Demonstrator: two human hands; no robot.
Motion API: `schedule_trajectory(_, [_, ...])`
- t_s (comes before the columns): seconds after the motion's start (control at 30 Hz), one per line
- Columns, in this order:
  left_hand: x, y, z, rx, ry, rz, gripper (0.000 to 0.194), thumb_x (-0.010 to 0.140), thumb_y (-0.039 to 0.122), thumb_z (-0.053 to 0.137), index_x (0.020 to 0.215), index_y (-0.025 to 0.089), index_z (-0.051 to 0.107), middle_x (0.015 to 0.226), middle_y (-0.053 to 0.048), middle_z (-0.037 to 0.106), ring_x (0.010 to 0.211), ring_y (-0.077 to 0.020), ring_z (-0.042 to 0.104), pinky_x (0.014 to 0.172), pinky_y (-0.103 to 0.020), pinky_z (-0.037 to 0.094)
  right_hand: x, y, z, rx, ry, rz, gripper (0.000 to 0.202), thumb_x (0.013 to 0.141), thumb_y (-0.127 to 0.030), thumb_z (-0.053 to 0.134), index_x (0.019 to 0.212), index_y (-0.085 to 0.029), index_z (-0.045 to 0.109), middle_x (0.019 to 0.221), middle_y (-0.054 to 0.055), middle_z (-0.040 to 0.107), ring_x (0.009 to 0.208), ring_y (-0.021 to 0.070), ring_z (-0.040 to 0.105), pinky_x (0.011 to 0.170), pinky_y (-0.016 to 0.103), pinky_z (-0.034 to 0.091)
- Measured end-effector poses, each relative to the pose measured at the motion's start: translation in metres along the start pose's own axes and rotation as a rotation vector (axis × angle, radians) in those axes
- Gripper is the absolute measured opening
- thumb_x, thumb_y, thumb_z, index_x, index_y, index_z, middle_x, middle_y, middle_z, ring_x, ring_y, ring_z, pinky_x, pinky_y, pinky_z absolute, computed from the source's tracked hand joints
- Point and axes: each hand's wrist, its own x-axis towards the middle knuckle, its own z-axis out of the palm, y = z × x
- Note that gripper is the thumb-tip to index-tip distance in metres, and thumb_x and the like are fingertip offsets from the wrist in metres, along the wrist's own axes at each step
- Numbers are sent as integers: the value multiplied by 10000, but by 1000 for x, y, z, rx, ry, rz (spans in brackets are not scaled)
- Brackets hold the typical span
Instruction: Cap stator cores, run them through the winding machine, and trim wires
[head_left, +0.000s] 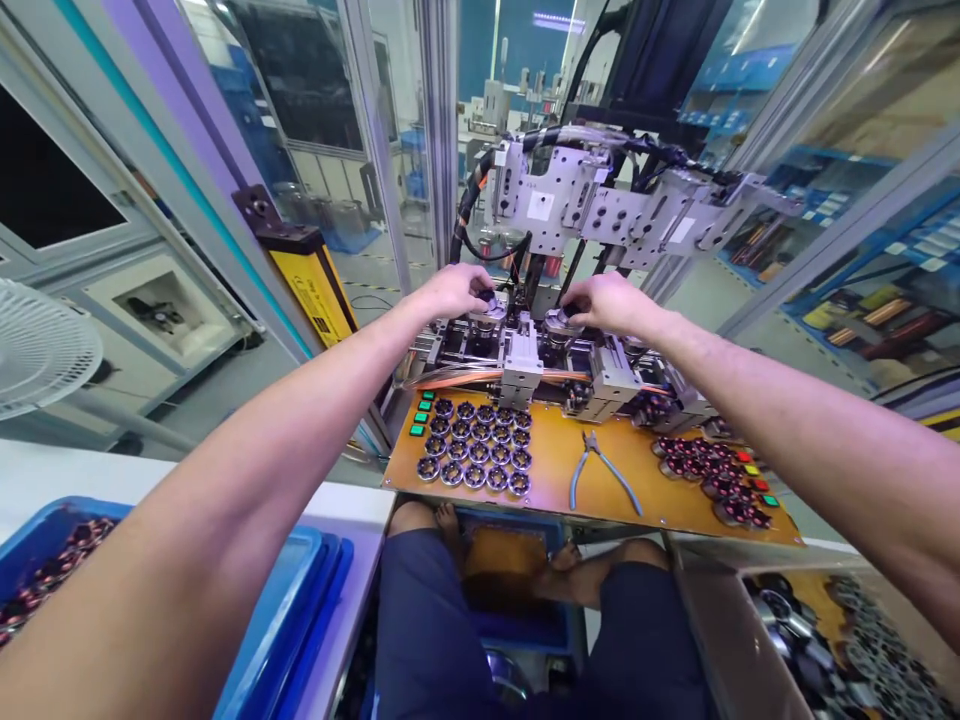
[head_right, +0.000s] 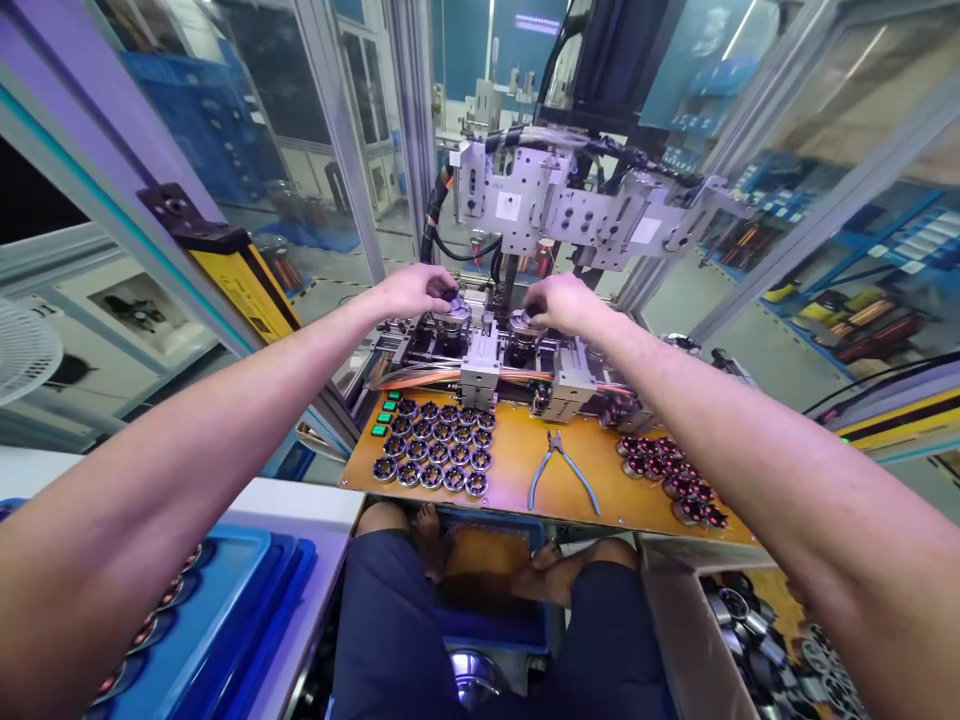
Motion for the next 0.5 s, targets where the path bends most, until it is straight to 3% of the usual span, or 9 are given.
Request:
schedule_trajectory(0.27, [11,3,-10,235,-122,50,569,933,294,876,1491,217,800,1422,-102,833,1247,-280,771,1101,-369,548,19,9,-18,-8,-187,-12,417,816,-144,912,1201,-303,939,971,8,895,935,269,845,981,454,699])
schedule_trajectory(0.4, [12,9,-13,342,-168,78,505,980,304,827,1482,240,812,1481,-101,819,1307,-292,755,1135,-390,536,22,3,-22,-44,-290,-10,473,835,-268,962,1302,-324,908,1222,30,905,1163,324,842,1112,515,672])
schedule_trajectory(0.5, [2,14,-12,411,-140,98,531,1046,361,763,1559,221,756,1526,-111,799,1370,-302,740,1172,-402,534,13,-6,-17,-104,-214,15,645,884,-340,918,1515,-269,810,1444,95,845,1334,395,788,1209,590,624])
